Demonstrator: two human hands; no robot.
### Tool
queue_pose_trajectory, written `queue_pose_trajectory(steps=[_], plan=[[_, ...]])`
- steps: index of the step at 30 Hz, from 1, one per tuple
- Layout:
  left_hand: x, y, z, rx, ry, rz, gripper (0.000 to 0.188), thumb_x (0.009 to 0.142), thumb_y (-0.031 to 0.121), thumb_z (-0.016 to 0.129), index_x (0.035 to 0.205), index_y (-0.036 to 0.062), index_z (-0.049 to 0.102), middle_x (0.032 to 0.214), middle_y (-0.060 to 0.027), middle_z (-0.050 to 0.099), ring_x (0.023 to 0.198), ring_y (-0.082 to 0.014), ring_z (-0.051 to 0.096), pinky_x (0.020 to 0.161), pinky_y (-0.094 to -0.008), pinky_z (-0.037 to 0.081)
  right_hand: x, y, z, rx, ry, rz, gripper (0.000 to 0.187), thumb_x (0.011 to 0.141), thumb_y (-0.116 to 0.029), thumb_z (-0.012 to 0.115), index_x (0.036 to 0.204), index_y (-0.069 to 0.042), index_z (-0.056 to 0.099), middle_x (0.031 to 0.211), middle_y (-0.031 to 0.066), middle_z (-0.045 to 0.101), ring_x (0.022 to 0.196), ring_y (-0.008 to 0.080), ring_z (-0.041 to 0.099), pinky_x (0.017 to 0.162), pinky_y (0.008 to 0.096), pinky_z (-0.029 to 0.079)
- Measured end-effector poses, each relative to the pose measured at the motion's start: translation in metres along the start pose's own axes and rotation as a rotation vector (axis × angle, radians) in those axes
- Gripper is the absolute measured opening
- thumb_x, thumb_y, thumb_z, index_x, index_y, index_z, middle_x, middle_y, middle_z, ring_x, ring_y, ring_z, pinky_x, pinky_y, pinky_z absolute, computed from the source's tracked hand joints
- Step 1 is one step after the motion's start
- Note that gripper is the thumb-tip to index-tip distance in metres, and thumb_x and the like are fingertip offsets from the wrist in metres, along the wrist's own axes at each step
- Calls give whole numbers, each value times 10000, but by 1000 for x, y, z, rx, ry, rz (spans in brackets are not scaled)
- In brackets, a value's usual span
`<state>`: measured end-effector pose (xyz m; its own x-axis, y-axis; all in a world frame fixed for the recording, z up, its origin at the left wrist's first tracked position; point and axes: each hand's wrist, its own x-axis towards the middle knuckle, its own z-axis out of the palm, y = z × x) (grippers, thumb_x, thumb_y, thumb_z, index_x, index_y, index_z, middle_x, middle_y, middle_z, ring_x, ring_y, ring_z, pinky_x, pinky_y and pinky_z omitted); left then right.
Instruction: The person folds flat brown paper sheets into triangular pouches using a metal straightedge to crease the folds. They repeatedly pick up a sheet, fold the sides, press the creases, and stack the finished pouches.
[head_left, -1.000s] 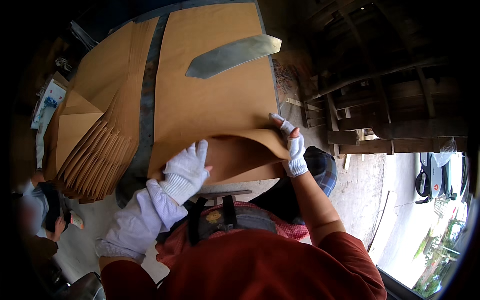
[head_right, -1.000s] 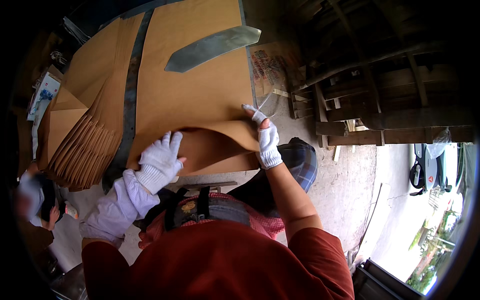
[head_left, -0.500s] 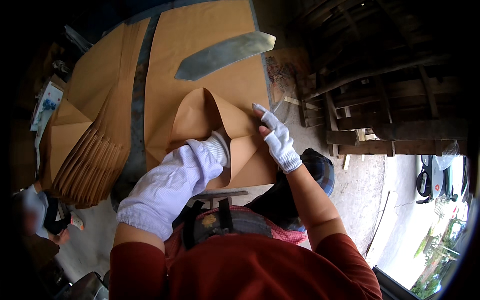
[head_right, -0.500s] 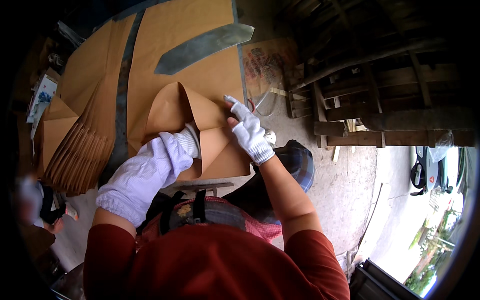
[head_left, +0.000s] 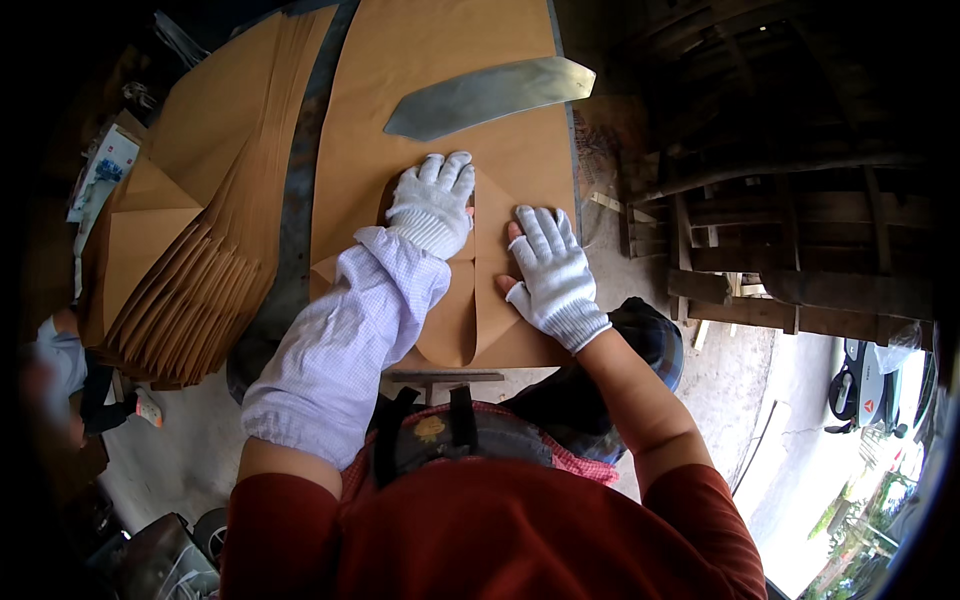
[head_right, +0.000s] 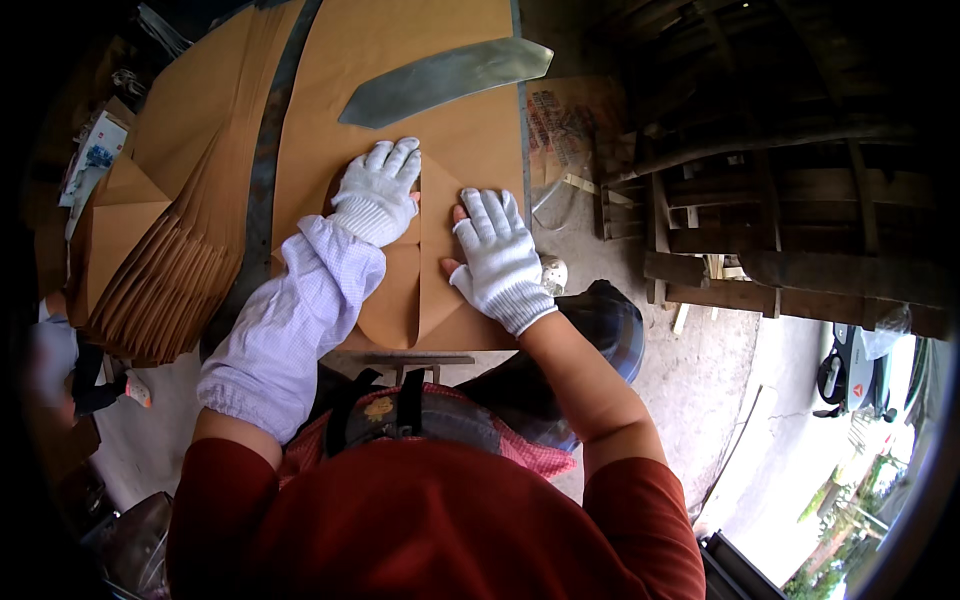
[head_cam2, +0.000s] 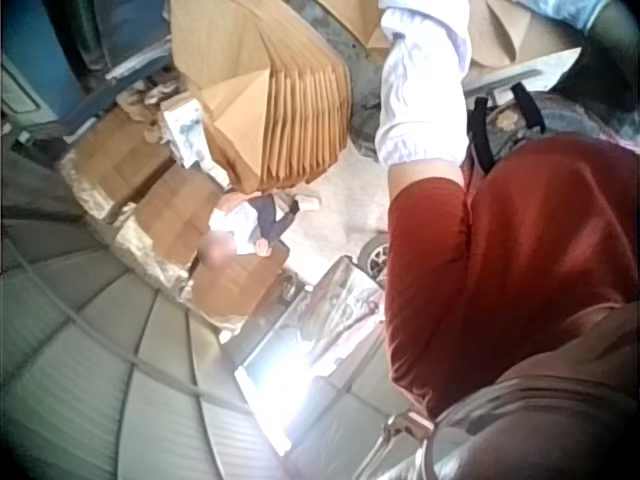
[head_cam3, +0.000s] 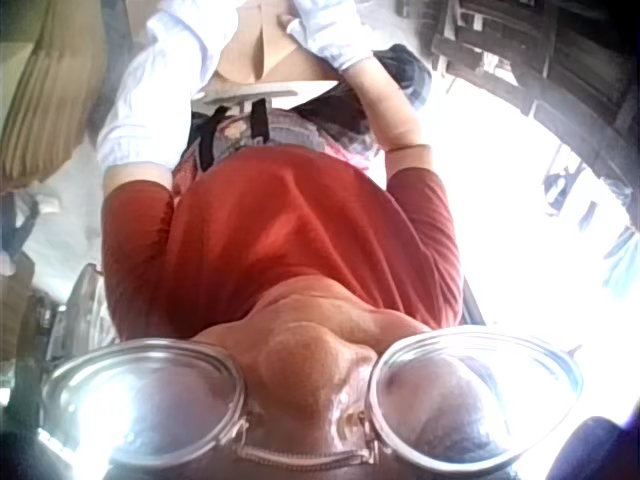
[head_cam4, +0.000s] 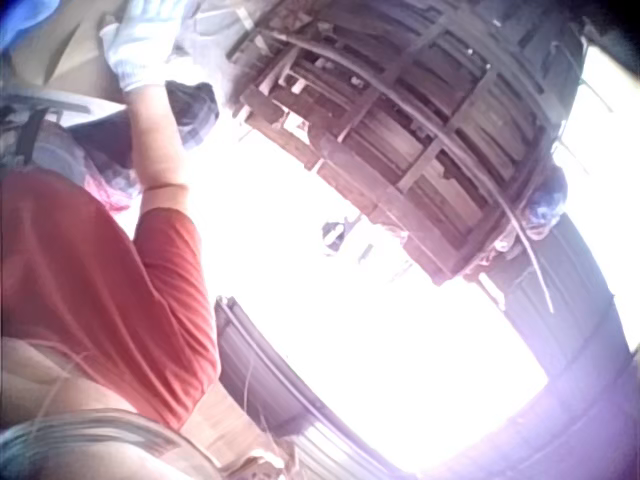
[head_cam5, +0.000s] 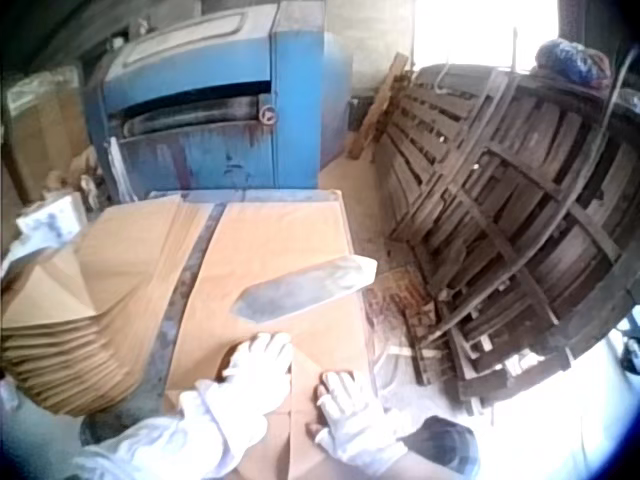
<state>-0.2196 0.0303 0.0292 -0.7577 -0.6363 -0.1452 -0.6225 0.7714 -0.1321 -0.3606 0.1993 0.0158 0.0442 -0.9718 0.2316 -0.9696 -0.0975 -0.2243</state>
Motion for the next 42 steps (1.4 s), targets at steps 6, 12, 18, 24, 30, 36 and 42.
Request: queue_pose_trajectory(steps=[6,12,18,24,30,36,42], plan=[[-59,-85,-77,-1080,-176,393,534,1082,386,465,1473,25,503,1529,-118,526,1302,-277,572,1102,-381,426,-5,2,-11,-14,-88,-1,711,790,-386,756,1303,78,589,1491,264,472,1398,432,422,1213,537,270],[-136,-140,90,-1288,302,65,772,1081,593,302,1524,-26,431,1579,-171,446,1489,-280,379,1229,-396,282,45,-7,16,-118,-10,-36,765,883,-534,646,1369,52,571,1486,233,505,1426,405,410,1236,511,238],[-139,-95,78,-480,374,69,773,866,178,613,1553,-16,317,1626,-247,296,1505,-458,274,1251,-496,238,47,-7,23,-146,14,-28,751,873,-513,675,1368,42,571,1478,218,502,1423,382,410,1234,510,238],[-135,-84,77,-310,297,-8,958,809,371,767,1564,23,290,1630,-233,269,1510,-453,237,1252,-504,211,48,-10,22,-144,36,-37,730,853,-495,705,1337,37,578,1454,223,514,1399,389,425,1219,506,262],[-132,-68,58,-189,192,-92,932,832,573,717,1532,73,358,1609,-186,314,1488,-412,285,1237,-505,222,46,-13,20,-123,22,-32,732,846,-496,712,1327,40,583,1443,220,521,1389,387,434,1218,506,263],[-118,-66,52,-103,220,15,877,829,607,706,1482,86,439,1564,-194,354,1445,-415,317,1237,-533,199,46,-14,24,-168,33,-9,750,866,-513,684,1360,40,572,1485,225,496,1421,386,412,1233,504,242],[-66,-2,31,-183,236,-174,922,782,658,723,1471,101,472,1559,-238,322,1448,-477,261,1226,-631,118,43,-1,32,-133,87,-42,704,872,-527,645,1307,26,616,1475,222,523,1417,391,430,1232,520,250]])
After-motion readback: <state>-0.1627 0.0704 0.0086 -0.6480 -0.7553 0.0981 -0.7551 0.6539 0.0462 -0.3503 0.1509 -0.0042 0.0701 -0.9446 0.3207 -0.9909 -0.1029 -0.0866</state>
